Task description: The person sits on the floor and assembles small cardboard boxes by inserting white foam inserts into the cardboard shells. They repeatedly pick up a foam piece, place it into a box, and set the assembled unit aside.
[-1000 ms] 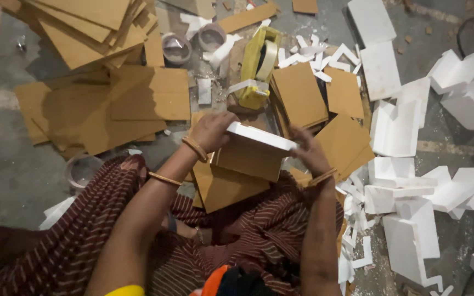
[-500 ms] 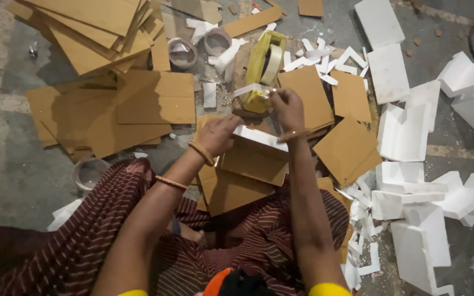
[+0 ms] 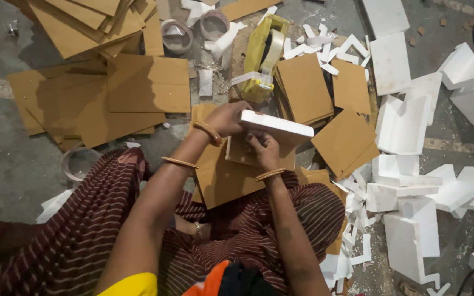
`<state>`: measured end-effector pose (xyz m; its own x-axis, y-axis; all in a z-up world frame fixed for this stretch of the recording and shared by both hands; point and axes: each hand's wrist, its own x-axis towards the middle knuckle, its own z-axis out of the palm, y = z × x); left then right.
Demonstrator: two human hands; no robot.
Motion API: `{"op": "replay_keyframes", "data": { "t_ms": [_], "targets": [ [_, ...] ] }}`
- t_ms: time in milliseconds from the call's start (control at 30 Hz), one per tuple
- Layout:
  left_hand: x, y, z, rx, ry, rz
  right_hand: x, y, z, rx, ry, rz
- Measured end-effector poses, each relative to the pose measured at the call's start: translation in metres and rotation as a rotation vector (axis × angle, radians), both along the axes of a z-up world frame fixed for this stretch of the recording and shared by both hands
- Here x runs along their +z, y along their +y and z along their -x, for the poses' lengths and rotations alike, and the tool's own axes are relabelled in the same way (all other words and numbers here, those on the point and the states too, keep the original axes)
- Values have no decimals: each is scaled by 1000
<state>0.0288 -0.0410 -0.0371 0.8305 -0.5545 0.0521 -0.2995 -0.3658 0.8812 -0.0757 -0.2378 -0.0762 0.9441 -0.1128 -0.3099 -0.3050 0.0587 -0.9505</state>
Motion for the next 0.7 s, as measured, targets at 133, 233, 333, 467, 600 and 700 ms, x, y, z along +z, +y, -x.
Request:
{"op": "replay_keyframes", "data": {
  "t_ms": [133, 233, 333, 467, 600, 700],
  "targets": [
    [-5, 7, 0, -47, 289, 133, -6, 3, 0, -9, -28, -44],
    [0, -3, 7, 38, 406, 226, -1, 4, 0, -27, 29, -31],
    [7, -16, 18, 168, 268, 128, -2, 3, 1, 4, 10, -15],
    [12, -12, 20, 185, 25, -14, 21, -1, -2, 307, -130, 265],
    [9, -11, 21, 182, -57, 11, 92, 8, 0, 163, -186, 888],
    [5, -11, 22, 175, -86, -16, 124, 5, -16, 23, -237, 863]
  ]
}}
